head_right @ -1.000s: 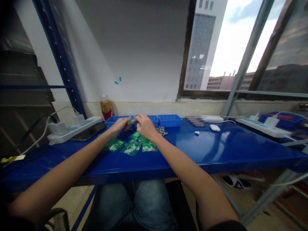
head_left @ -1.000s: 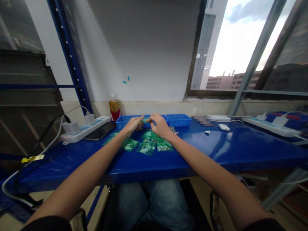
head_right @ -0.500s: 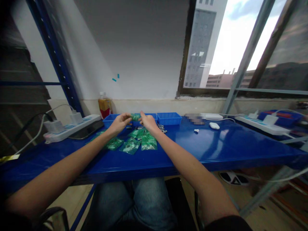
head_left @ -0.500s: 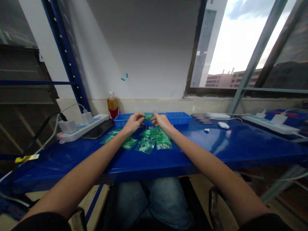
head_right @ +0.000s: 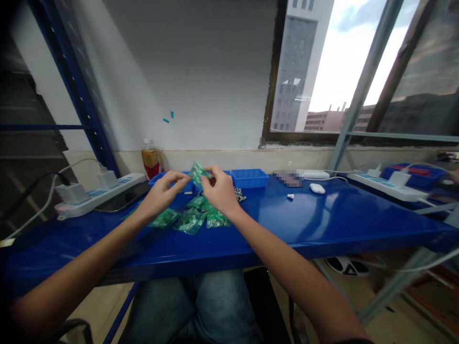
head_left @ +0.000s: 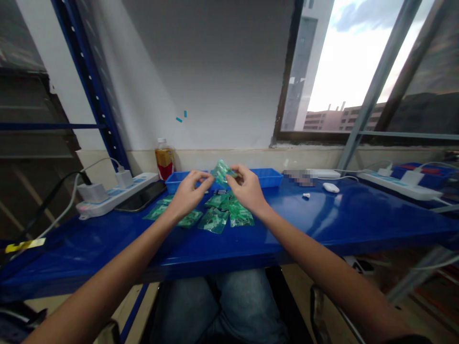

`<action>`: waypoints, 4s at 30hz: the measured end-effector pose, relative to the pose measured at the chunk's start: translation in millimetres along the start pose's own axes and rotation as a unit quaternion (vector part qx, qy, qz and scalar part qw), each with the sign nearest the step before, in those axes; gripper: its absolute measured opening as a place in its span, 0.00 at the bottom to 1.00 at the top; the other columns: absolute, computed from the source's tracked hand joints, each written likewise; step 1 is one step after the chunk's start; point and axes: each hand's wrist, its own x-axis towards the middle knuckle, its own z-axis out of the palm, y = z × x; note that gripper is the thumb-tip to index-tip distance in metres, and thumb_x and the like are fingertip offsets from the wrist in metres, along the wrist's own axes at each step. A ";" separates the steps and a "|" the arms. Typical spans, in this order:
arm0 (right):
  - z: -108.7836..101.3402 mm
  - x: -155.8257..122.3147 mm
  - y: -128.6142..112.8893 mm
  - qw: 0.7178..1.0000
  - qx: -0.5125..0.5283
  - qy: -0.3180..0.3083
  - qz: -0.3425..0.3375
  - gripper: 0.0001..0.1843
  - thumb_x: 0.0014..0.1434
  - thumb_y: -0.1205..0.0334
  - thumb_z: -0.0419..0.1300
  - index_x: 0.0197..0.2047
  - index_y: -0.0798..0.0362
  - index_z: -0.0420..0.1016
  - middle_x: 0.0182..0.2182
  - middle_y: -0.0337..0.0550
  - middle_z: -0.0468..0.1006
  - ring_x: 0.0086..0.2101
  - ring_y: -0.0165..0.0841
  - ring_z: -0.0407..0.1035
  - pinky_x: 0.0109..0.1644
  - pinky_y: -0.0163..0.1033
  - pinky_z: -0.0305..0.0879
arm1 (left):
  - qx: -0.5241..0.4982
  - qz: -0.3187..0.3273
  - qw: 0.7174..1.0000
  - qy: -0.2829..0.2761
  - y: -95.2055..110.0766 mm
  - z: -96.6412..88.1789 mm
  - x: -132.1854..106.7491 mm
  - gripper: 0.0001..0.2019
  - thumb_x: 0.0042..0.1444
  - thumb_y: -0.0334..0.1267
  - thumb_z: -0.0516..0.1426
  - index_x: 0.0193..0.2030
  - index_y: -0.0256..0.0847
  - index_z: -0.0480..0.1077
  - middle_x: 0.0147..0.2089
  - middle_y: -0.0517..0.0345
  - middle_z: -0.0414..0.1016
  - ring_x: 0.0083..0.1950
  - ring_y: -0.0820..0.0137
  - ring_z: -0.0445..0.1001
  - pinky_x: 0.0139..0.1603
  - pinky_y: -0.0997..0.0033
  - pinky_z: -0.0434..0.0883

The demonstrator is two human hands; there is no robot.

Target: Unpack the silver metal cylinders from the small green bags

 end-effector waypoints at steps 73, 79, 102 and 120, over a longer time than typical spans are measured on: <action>-4.1 -83.9 -6.2 0.949 -0.210 -0.177 -0.155 0.16 0.62 0.67 0.51 0.49 0.53 0.75 0.34 0.46 0.80 0.33 0.33 0.73 0.41 0.36 0.66 | 0.038 -0.122 0.988 -0.081 8.0 1.7 -64.3 0.22 0.61 0.50 0.45 0.24 0.39 0.66 0.23 0.60 0.68 0.27 0.69 0.67 0.31 0.72 0.60; -4.2 -75.5 -11.7 0.986 -0.110 -0.122 -0.032 0.10 0.60 0.67 0.54 0.39 0.56 0.77 0.35 0.46 0.80 0.35 0.33 0.73 0.42 0.36 0.65 | 0.166 -0.014 0.985 -0.051 15.1 3.0 -70.5 0.10 0.60 0.41 0.48 0.33 0.41 0.65 0.26 0.61 0.68 0.28 0.70 0.67 0.30 0.73 0.59; -14.8 -19.2 23.8 0.993 -0.065 -0.067 0.078 0.11 0.59 0.62 0.50 0.28 0.55 0.70 0.25 0.39 0.74 0.27 0.30 0.66 0.33 0.34 0.58 | 0.230 0.260 0.925 -0.153 2.4 10.9 -29.3 0.11 0.63 0.40 0.50 0.46 0.41 0.69 0.53 0.49 0.68 0.56 0.64 0.66 0.58 0.62 0.65; -33.9 35.0 95.6 0.899 -0.365 -0.229 0.081 0.17 0.65 0.57 0.39 0.42 0.51 0.67 0.38 0.50 0.77 0.39 0.41 0.69 0.38 0.40 0.58 | 0.365 0.132 0.909 -0.150 -75.3 29.2 49.5 0.17 0.63 0.38 0.46 0.46 0.37 0.73 0.60 0.47 0.68 0.58 0.61 0.69 0.61 0.63 0.65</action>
